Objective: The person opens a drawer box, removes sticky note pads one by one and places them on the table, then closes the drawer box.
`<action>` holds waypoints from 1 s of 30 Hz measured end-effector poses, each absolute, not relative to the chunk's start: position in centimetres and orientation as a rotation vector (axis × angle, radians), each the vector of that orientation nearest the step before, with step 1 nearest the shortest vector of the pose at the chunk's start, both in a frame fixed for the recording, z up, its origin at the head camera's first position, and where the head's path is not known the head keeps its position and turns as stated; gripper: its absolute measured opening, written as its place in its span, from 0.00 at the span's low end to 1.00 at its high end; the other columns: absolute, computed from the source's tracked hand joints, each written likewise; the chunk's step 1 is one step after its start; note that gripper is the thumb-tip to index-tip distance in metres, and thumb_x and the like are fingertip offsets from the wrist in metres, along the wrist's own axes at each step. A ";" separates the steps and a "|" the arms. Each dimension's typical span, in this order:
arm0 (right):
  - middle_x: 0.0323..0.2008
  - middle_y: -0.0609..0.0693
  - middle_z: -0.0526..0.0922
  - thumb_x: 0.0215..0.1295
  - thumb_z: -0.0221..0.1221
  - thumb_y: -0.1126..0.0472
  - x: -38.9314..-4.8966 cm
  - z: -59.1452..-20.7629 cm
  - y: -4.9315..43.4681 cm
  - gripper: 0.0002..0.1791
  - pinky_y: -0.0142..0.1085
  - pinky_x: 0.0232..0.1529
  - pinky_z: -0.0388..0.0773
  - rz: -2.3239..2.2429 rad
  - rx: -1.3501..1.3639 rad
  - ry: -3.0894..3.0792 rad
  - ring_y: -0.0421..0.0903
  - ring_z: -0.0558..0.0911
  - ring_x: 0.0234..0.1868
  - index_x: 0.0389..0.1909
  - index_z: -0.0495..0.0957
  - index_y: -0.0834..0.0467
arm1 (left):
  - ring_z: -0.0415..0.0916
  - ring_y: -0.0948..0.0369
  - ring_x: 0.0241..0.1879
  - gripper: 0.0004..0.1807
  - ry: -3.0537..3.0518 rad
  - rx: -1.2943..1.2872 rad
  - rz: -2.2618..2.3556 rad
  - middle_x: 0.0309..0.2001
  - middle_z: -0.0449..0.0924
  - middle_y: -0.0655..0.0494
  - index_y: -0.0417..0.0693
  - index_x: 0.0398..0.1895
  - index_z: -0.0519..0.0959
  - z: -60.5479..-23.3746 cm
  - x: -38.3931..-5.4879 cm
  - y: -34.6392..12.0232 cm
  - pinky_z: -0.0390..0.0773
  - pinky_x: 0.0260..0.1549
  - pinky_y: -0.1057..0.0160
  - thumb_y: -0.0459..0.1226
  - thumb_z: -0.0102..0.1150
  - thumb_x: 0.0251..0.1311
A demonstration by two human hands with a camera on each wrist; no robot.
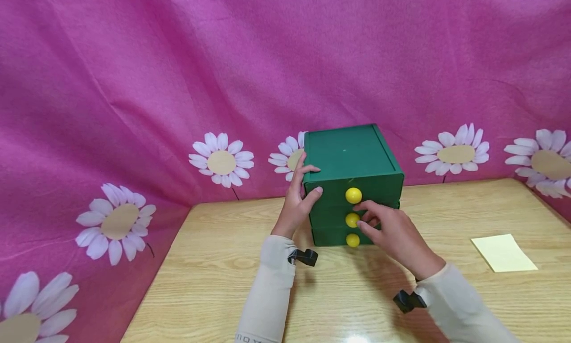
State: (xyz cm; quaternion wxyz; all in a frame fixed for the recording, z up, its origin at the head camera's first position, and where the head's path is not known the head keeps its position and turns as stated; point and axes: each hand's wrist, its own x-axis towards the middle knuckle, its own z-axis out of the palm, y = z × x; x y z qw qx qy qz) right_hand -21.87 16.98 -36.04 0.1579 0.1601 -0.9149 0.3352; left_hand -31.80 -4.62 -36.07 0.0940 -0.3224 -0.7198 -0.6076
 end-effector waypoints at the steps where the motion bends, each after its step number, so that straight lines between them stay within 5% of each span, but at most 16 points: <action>1: 0.32 0.45 0.84 0.61 0.65 0.62 -21.9 -36.1 16.9 0.15 0.37 0.31 0.76 0.956 0.464 -2.625 0.42 0.82 0.33 0.48 0.79 0.55 | 0.39 0.68 0.74 0.22 -2.133 -0.955 -1.801 0.77 0.38 0.71 0.64 0.61 0.66 -36.1 -31.8 -4.6 0.52 0.66 0.41 0.45 0.53 0.64; 30: 0.31 0.45 0.84 0.59 0.66 0.61 -22.1 -37.2 16.1 0.14 0.34 0.30 0.77 0.966 0.459 -2.645 0.40 0.80 0.31 0.46 0.81 0.55 | 0.40 0.67 0.73 0.21 -2.125 -0.936 -1.793 0.76 0.40 0.71 0.62 0.60 0.67 -36.0 -31.6 -4.4 0.52 0.65 0.40 0.44 0.52 0.63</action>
